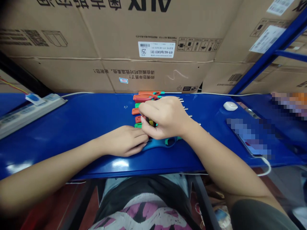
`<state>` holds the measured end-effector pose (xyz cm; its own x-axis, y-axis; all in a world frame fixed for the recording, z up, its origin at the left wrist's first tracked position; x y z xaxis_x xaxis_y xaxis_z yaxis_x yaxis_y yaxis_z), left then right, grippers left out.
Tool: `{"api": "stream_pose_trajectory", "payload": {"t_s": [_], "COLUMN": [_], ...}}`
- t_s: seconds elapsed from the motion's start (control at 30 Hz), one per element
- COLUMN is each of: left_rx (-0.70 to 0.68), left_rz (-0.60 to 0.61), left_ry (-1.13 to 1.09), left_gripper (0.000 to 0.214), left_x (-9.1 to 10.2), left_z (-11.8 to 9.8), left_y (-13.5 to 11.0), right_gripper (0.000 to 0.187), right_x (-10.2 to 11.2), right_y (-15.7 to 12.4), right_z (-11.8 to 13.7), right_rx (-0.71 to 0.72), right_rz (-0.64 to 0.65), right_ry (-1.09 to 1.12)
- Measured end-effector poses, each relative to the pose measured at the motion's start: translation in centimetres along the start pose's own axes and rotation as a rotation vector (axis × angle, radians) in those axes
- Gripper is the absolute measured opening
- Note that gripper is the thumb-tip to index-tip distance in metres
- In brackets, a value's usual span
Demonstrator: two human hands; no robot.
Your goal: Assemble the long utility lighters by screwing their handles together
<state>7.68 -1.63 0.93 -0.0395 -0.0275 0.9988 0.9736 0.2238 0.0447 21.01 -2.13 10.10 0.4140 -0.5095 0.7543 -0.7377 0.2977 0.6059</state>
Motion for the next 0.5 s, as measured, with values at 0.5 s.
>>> {"api": "stream_pose_trajectory", "payload": {"t_s": [0.5], "left_rx": [0.041], "left_rz": [-0.021], "left_ry": [0.031], "left_gripper": [0.025], "left_x": [-0.28], "left_z": [0.29], "left_y": [0.14], "right_gripper": [0.014], "right_x": [-0.23], "right_y": [-0.1], "right_z": [-0.26], "right_rx": [-0.005], "right_rz": [0.012], "right_ry": [0.019]}}
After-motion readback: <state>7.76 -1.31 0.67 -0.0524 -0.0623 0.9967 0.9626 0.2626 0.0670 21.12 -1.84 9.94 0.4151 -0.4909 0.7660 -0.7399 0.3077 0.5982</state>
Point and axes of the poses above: each hand's wrist, its own y-axis towards the middle knuckle, its own x-axis out of the back of the hand, z = x × y, the point moved 5 cm from there along y, towards the middle knuckle, and after that the axes turned 9 degrees about z, right-handed, at the moved point
